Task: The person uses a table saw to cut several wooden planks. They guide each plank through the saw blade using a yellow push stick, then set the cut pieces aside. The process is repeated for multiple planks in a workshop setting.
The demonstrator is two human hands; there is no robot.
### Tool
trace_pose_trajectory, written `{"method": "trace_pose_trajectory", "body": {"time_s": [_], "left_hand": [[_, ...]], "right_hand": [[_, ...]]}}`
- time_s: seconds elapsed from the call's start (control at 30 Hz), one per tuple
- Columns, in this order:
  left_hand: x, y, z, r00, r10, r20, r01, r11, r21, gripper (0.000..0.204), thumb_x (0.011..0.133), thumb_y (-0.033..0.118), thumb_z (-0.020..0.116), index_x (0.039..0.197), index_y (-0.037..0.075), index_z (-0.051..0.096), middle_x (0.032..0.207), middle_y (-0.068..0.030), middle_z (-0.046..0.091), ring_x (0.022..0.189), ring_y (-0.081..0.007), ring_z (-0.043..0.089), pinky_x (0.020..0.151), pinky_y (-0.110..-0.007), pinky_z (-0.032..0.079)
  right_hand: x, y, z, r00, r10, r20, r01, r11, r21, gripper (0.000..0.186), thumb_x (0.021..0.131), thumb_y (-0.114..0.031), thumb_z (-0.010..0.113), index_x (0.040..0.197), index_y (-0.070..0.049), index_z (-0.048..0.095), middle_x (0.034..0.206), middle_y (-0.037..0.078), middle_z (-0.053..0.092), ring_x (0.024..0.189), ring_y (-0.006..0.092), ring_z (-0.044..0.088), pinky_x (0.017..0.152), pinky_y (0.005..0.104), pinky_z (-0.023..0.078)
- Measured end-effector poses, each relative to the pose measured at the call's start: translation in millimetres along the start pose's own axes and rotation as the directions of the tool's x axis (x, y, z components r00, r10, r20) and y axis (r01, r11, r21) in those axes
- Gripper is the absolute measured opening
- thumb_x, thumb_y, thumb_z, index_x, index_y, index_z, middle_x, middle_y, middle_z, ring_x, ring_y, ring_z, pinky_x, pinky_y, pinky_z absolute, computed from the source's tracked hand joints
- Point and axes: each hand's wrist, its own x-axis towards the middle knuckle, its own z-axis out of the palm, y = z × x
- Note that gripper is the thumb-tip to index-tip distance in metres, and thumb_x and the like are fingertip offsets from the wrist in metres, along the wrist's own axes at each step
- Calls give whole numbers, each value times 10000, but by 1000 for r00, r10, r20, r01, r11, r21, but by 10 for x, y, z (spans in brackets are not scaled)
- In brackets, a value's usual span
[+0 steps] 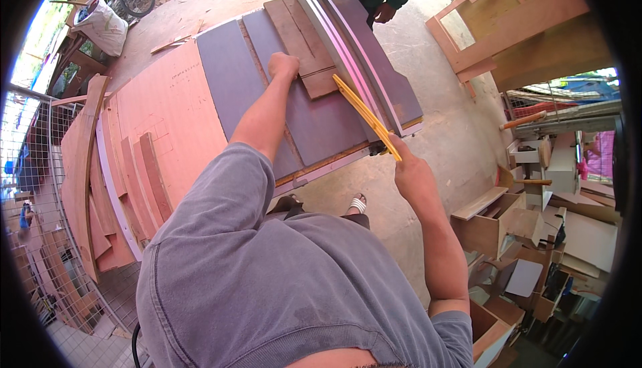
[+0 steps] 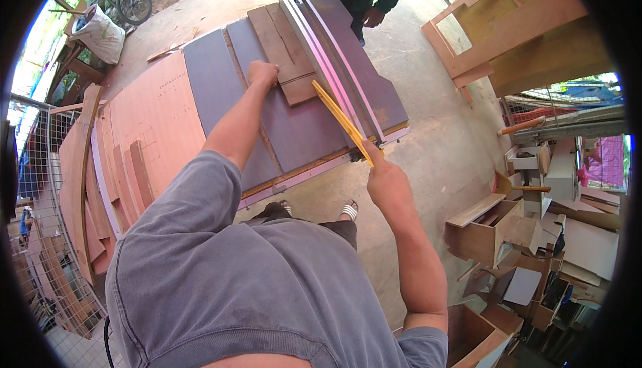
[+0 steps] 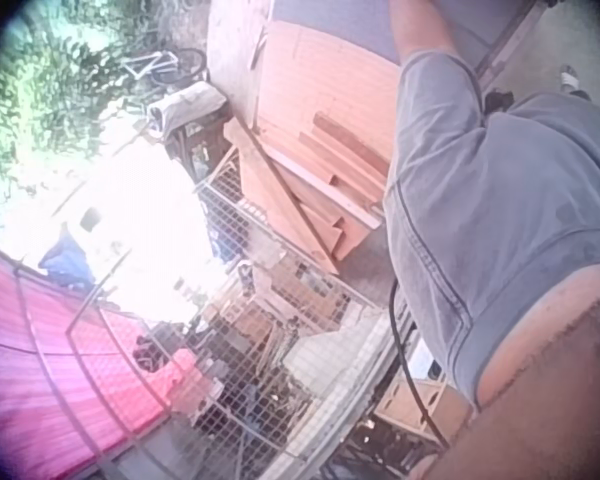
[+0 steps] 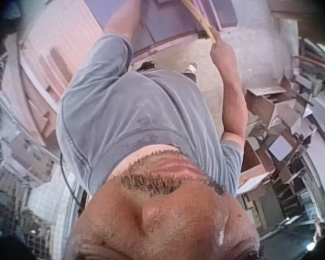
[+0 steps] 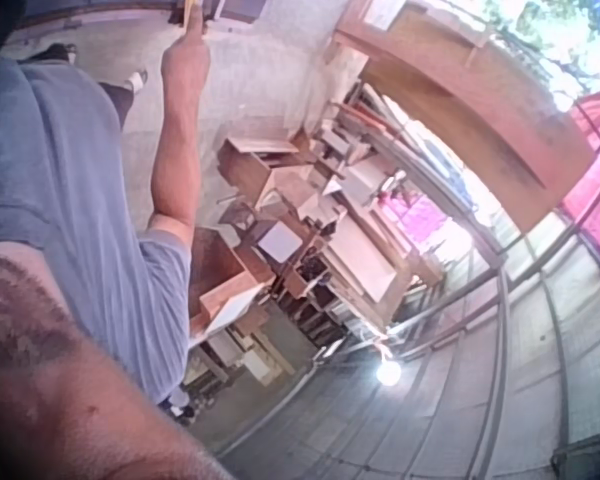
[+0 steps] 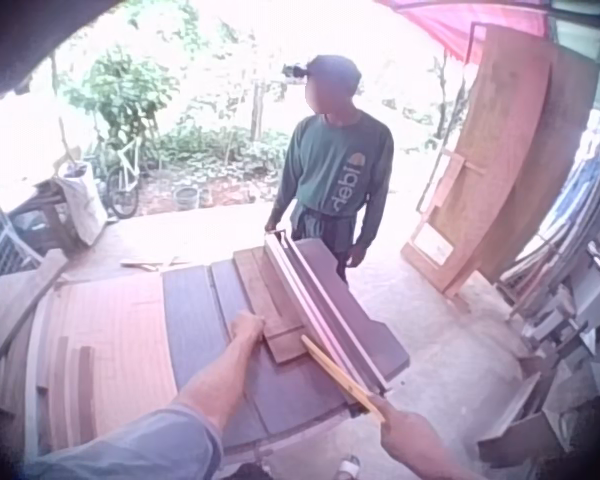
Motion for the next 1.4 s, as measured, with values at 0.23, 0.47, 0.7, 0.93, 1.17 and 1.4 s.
{"method": "trace_pose_trajectory", "body": {"time_s": [0.23,0.47,0.7,0.93,1.17,1.4], "left_hand": [[98,13,-1,1000,0,-23,1,1000,30,371,897,296,711,678,-2,742,601,-114,706,577,-214,723,667,-342,581],[149,-47,33,999,13,-44,-14,1000,-13,352,882,264,716,664,-12,732,586,-119,693,543,-217,706,642,-348,572],[129,-43,-24,997,62,37,-58,994,-98,246,846,185,697,758,-41,741,659,-178,717,634,-289,741,679,-385,589],[169,53,-72,996,79,28,-77,995,-66,289,873,206,704,698,-24,714,610,-126,696,555,-232,714,613,-355,574],[243,8,-43,995,94,30,-92,993,-73,308,890,237,694,750,-36,728,640,-148,713,585,-241,727,635,-358,575],[193,93,-150,995,71,64,-67,996,-60,335,903,271,704,790,-42,737,659,-147,725,609,-246,738,651,-362,580]], "right_hand": [[65,43,52,998,-56,-23,56,998,-6,601,969,-50,505,1537,-235,440,847,253,683,818,446,680,744,569,526],[159,96,48,998,-55,-4,55,998,40,639,970,-54,520,1549,-298,401,861,291,675,828,485,667,739,587,514],[117,-5,54,1000,-5,-13,6,1000,26,616,961,-35,512,1527,-268,436,836,254,671,817,466,664,724,577,512],[129,-91,81,996,-39,-84,39,999,4,617,960,-34,509,1527,-266,432,820,263,666,800,476,658,714,590,501],[178,-107,58,997,-26,-76,26,1000,6,619,956,-40,506,1523,-275,432,801,276,659,788,493,649,708,595,497],[223,-149,34,998,-29,-62,30,999,11,618,963,-51,493,1534,-274,422,819,291,663,796,494,655,719,596,495]]}}
